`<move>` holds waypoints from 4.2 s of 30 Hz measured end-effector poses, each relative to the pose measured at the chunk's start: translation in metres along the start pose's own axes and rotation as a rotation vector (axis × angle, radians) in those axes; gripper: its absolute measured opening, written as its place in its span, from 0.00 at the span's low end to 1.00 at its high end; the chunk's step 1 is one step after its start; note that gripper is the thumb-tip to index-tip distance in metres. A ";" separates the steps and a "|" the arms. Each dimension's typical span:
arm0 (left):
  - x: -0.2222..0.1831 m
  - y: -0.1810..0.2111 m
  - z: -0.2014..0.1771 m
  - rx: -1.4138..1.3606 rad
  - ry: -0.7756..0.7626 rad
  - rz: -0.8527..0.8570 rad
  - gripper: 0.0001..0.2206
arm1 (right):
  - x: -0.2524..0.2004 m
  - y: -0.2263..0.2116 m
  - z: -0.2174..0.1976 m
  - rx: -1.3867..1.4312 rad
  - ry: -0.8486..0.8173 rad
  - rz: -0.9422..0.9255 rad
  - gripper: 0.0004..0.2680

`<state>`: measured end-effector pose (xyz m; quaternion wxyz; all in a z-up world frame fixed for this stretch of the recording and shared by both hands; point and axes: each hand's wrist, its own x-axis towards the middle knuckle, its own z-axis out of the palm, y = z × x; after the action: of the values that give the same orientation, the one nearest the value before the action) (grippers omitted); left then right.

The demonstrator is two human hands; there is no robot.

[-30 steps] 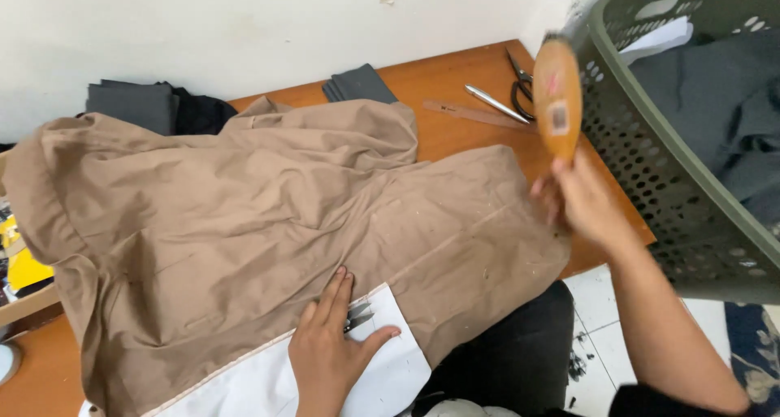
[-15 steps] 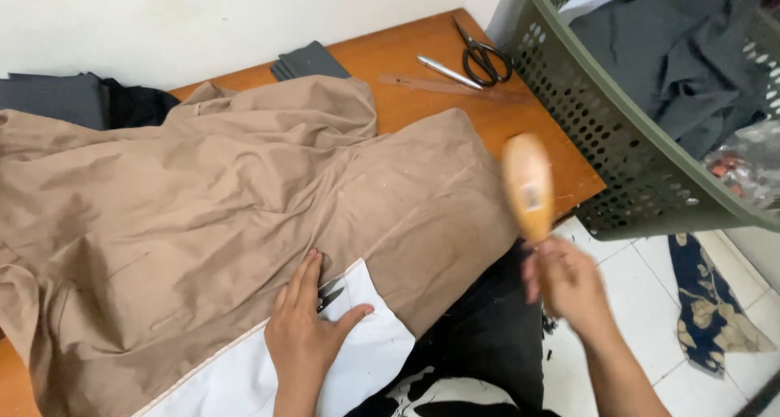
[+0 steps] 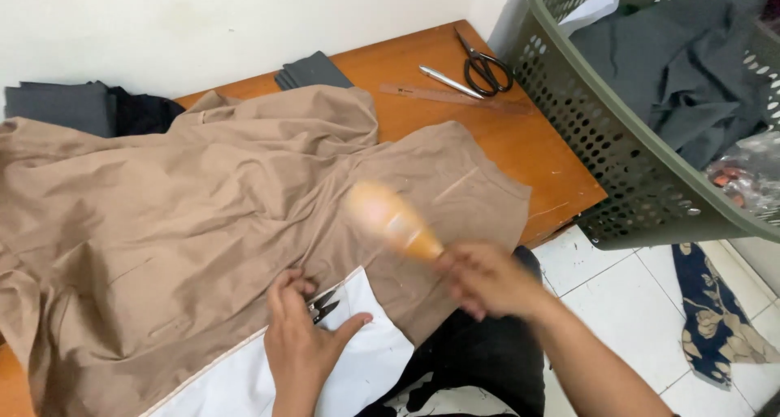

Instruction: Trimming loose threads from a garment using snips and cleaning the fabric with a brush.

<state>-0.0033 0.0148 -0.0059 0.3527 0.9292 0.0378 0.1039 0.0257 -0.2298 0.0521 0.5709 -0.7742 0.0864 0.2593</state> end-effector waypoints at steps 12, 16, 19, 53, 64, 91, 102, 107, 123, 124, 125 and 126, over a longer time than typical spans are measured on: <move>0.002 0.009 -0.005 -0.026 0.153 0.077 0.26 | 0.047 -0.014 -0.037 -0.375 0.623 -0.421 0.11; 0.001 -0.004 0.004 -0.134 0.243 0.093 0.16 | 0.030 -0.019 0.018 -0.043 -0.186 -0.032 0.10; -0.001 -0.009 0.006 -0.121 0.254 0.020 0.20 | 0.060 0.003 -0.020 -0.224 -0.094 0.087 0.10; 0.004 0.004 -0.006 -0.214 0.229 -0.001 0.13 | -0.041 0.048 -0.064 -0.815 0.969 -0.068 0.10; 0.005 0.010 -0.008 -0.249 0.237 -0.057 0.12 | -0.008 0.101 -0.101 -0.106 0.507 0.087 0.07; 0.002 0.008 0.000 -0.103 0.276 0.079 0.12 | -0.044 0.142 0.014 -0.381 -0.001 -0.759 0.08; 0.001 0.008 0.002 -0.073 0.288 0.062 0.11 | -0.054 0.057 -0.015 0.456 0.461 -0.162 0.13; 0.002 0.005 0.004 -0.103 0.320 0.040 0.10 | -0.007 0.090 -0.008 -0.414 -0.220 -0.323 0.09; 0.002 0.000 0.005 -0.089 0.338 0.115 0.12 | 0.018 0.110 0.031 -0.967 -0.254 -0.508 0.07; 0.000 0.001 0.004 -0.091 0.327 0.116 0.12 | 0.011 0.119 0.029 -0.962 -0.252 -0.498 0.07; 0.000 0.001 0.005 -0.091 0.319 0.100 0.12 | 0.010 0.126 0.025 -0.899 -0.274 -0.431 0.07; 0.000 0.002 0.004 -0.091 0.310 0.085 0.12 | 0.008 0.132 0.021 -0.835 -0.295 -0.364 0.07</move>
<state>-0.0022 0.0106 -0.0077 0.3796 0.8858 0.0478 0.2627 -0.0305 -0.2528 -0.0670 0.2532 -0.8948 -0.2441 0.2749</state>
